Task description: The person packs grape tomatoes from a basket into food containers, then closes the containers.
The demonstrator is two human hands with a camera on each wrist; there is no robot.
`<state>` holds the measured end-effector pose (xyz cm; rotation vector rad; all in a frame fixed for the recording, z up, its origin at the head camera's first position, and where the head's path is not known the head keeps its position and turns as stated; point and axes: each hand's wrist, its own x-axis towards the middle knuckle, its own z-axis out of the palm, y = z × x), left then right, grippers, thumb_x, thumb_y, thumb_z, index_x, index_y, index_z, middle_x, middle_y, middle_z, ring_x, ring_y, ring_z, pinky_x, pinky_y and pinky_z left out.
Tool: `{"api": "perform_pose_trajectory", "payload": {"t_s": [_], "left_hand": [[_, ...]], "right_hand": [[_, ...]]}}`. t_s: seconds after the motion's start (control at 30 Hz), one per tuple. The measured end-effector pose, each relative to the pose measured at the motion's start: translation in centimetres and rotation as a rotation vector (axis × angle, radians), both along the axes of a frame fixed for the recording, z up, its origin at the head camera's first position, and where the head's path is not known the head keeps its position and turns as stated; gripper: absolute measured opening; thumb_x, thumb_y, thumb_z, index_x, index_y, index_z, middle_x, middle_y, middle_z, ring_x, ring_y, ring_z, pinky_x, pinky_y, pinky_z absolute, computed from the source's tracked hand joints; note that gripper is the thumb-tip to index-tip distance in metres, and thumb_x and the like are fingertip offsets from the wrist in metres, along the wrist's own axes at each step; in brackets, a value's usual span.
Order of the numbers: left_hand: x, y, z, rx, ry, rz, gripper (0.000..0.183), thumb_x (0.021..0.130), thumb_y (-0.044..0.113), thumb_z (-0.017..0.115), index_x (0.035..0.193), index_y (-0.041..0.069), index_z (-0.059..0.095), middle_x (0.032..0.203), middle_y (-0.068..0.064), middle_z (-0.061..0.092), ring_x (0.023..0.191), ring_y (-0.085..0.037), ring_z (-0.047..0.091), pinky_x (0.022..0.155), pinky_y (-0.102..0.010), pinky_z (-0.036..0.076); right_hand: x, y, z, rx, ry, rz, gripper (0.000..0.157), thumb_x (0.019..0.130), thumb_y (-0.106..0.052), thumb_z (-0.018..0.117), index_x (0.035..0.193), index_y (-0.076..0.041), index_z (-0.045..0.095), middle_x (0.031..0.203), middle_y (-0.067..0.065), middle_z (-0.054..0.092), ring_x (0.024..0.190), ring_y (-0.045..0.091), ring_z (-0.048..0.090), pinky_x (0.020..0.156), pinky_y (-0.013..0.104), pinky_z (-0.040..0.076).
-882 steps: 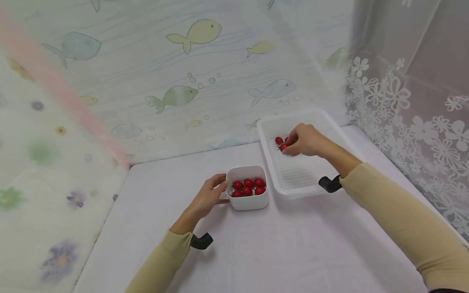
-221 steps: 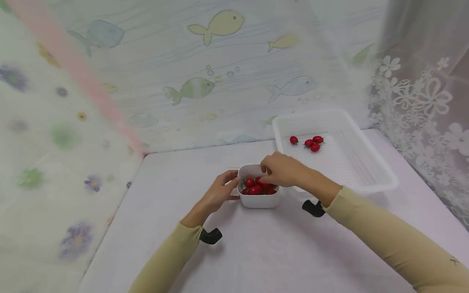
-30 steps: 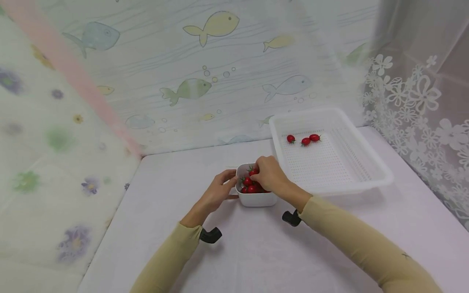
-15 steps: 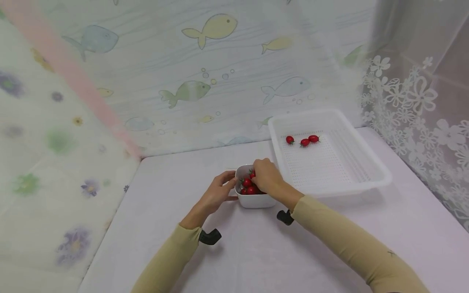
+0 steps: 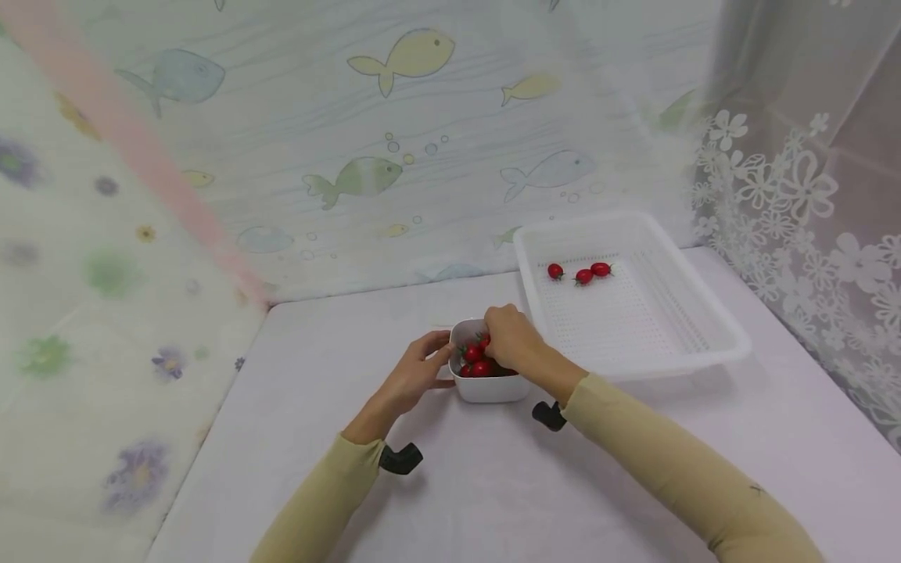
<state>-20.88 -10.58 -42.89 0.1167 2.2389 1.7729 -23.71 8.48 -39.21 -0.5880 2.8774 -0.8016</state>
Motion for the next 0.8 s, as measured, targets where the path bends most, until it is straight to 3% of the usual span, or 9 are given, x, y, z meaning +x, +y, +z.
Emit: {"api": "perform_pose_trajectory", "payload": {"t_s": [0.27,0.47,0.63,0.8], "left_hand": [[0.1,0.0,-0.1,0.007,0.005,0.000,0.040,0.099,0.027,0.049,0.136,0.012,0.045,0.141,-0.009,0.040,0.127,-0.031,0.042,0.075,-0.040,0.057],[0.2,0.0,-0.1,0.009,-0.004,0.000,0.039,0.099,0.026,0.049,0.136,0.013,0.045,0.140,-0.008,0.041,0.127,-0.031,0.042,0.076,-0.042,0.057],[0.1,0.0,0.0,0.012,0.002,0.000,0.039,0.099,0.026,0.049,0.135,0.013,0.046,0.139,-0.008,0.042,0.127,-0.031,0.042,0.076,-0.041,0.057],[0.1,0.1,0.1,0.008,-0.004,0.005,0.038,0.099,0.025,0.049,0.135,0.014,0.046,0.139,-0.008,0.042,0.127,-0.031,0.043,0.077,-0.044,0.056]], "right_hand": [[1.3,1.8,2.1,-0.017,0.016,0.083,0.032,0.081,-0.016,0.073,0.107,0.001,0.065,0.101,0.013,0.066,0.086,0.023,0.062,0.073,0.038,0.056],[2.0,3.7,3.6,-0.087,-0.019,0.175,0.032,0.082,-0.019,0.073,0.108,-0.002,0.065,0.105,0.012,0.066,0.094,0.027,0.061,0.072,0.035,0.056],[1.5,5.7,4.7,-0.072,0.034,0.217,0.030,0.082,-0.019,0.071,0.107,-0.005,0.065,0.105,0.007,0.065,0.097,0.027,0.060,0.081,0.040,0.054],[0.3,7.8,5.4,-0.043,0.058,0.202,0.032,0.081,-0.019,0.073,0.108,-0.004,0.065,0.103,0.009,0.065,0.096,0.026,0.061,0.080,0.040,0.054]]}}
